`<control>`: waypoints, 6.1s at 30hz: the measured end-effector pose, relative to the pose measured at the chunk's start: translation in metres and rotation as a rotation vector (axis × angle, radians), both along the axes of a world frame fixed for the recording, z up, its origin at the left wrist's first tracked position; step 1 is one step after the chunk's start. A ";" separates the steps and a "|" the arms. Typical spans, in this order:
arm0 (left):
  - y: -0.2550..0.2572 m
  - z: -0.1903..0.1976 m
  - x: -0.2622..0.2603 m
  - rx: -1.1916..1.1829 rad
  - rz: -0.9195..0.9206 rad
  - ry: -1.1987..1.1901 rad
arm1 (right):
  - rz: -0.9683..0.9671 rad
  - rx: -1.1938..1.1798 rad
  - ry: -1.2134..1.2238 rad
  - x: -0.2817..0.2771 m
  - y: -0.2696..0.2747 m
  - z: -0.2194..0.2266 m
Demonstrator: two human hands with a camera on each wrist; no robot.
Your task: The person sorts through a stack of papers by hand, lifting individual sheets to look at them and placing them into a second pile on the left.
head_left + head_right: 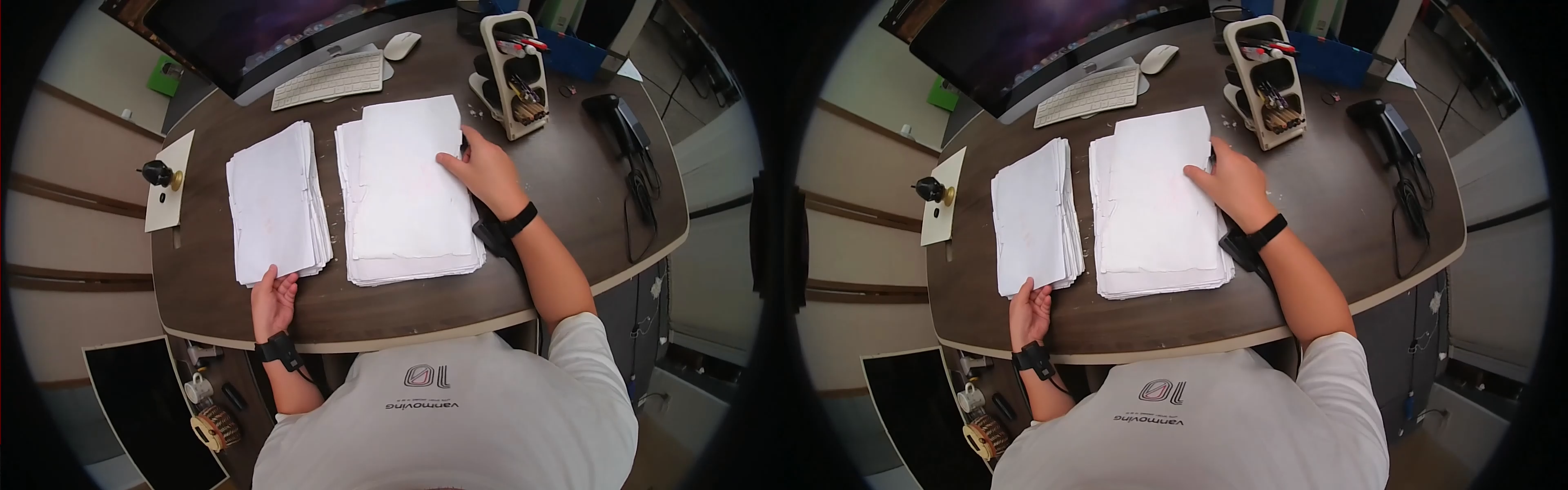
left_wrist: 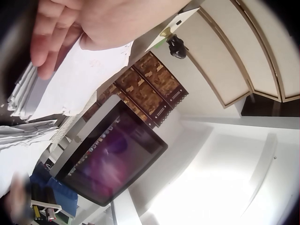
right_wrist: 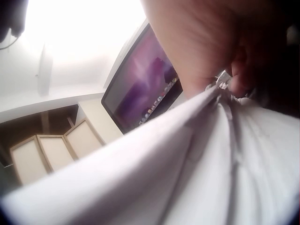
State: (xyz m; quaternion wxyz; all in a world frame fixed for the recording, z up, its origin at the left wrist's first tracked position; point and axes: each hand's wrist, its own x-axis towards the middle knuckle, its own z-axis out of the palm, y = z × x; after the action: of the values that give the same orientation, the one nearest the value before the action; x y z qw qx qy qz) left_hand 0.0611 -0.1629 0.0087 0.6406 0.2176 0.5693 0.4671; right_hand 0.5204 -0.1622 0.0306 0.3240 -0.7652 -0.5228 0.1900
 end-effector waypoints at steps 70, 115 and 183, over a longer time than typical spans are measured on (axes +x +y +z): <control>-0.006 0.014 0.018 0.168 0.126 0.000 | 0.079 0.276 0.230 0.001 -0.003 -0.019; -0.018 0.043 0.151 0.269 -0.642 0.590 | 0.097 0.216 0.391 0.010 0.001 -0.022; -0.046 0.046 0.130 0.240 -0.211 0.067 | 0.113 0.500 1.120 -0.002 -0.008 0.004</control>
State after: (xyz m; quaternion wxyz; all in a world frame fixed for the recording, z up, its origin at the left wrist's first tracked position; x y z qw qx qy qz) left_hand 0.1910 -0.2088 0.0549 0.6361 0.3667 0.5044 0.4544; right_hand 0.5187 -0.1704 0.0341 0.7086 -0.4210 -0.3418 0.4516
